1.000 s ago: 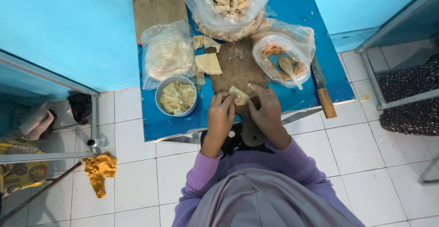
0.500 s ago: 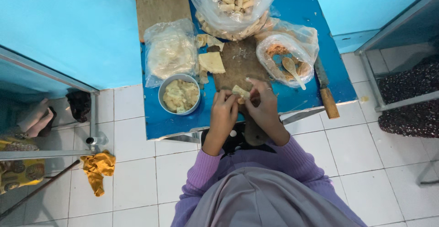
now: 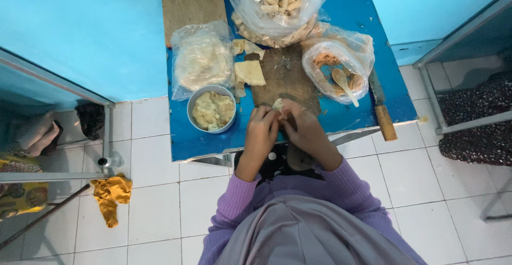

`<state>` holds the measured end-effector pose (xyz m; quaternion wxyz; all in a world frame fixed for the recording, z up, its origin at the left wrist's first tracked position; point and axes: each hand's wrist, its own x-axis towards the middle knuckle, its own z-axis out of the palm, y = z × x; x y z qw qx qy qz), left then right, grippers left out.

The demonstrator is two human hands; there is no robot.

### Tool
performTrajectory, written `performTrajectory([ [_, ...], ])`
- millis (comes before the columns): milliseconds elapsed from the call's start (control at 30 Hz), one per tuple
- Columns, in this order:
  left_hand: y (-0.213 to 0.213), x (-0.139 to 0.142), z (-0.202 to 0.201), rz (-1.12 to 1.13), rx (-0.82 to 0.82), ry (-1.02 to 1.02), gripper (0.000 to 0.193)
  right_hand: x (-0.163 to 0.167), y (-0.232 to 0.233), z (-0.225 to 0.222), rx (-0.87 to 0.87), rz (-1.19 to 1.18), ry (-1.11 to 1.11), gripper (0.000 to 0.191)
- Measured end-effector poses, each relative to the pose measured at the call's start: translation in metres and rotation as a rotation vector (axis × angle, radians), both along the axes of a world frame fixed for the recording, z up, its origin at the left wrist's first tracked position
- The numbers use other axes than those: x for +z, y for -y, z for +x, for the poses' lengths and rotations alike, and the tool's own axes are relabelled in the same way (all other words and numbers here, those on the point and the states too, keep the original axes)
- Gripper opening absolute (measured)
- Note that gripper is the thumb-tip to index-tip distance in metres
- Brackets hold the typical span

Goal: The person sits at a small blue table and assembles snack pieces: they take flat dough sheets from a cutting board, fold and stack them by hand, and occasionally scoop filling from a bowl with a spoon onto the pieces. Folded pieces accumulate in a stack on the board next to bags of finished snack pieces.

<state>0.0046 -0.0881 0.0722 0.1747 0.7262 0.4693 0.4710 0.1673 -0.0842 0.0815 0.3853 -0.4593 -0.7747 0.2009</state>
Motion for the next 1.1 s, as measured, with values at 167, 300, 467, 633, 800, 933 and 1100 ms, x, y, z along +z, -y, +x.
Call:
performTrajectory([
  [167,0.0,0.007,-0.007,-0.006,-0.065,-0.011,0.016,0.001,0.0,0.018,0.069,0.117,0.085,0.052],
  [300,-0.003,0.018,-0.015,-0.013,-0.151,-0.02,0.021,-0.006,-0.013,0.022,0.112,0.215,0.02,0.043],
  [467,-0.005,0.017,-0.009,0.032,-0.12,-0.01,0.013,-0.01,-0.02,0.022,0.066,0.091,-0.101,0.049],
  [633,-0.009,0.006,-0.007,0.044,-0.113,0.021,0.016,-0.007,-0.017,0.018,0.091,0.088,-0.141,0.05],
  [800,-0.016,0.003,-0.005,-0.017,-0.077,0.031,0.012,-0.005,-0.028,0.016,0.01,-0.096,-0.083,0.048],
  [933,-0.02,0.002,-0.001,-0.015,-0.028,0.008,0.007,-0.007,-0.03,0.013,0.04,0.079,-0.033,0.046],
  [1100,-0.019,0.0,-0.002,0.0,-0.014,-0.031,0.007,-0.004,-0.024,0.02,0.113,0.23,0.064,0.035],
])
